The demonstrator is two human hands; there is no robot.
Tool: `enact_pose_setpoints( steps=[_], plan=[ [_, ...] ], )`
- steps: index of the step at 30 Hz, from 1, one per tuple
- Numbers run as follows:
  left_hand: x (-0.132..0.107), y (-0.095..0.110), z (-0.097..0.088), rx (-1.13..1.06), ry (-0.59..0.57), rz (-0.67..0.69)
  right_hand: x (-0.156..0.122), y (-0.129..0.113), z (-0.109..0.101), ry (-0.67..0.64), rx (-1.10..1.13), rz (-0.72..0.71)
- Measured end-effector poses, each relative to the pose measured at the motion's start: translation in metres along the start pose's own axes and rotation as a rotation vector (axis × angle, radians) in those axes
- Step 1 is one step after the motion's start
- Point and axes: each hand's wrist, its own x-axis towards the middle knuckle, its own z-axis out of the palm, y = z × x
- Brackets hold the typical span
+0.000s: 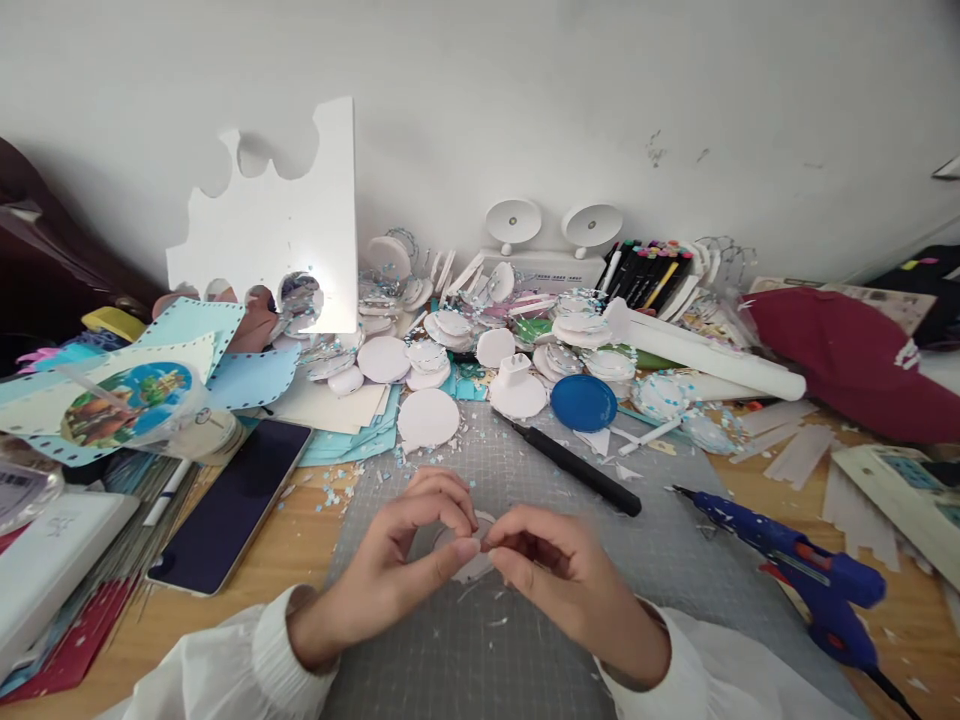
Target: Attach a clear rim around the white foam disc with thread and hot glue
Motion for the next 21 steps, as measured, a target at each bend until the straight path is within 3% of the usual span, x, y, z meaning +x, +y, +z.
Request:
enact_pose_setpoints(
  steps=[9, 15, 21],
  plan=[
    [0.0016, 0.0035, 0.0010, 0.077, -0.015, -0.004, -0.0015, -0.0028, -0.0031, 0.125, -0.278, -0.240],
    [0.0025, 0.0052, 0.0020, 0.073, -0.032, 0.007, -0.0032, -0.0027, -0.0022, 0.087, -0.368, -0.369],
    [-0.0007, 0.0062, 0.0025, 0.005, -0.021, -0.096, -0.0051, 0.0008, 0.0005, 0.087, -0.428, -0.486]
  ],
)
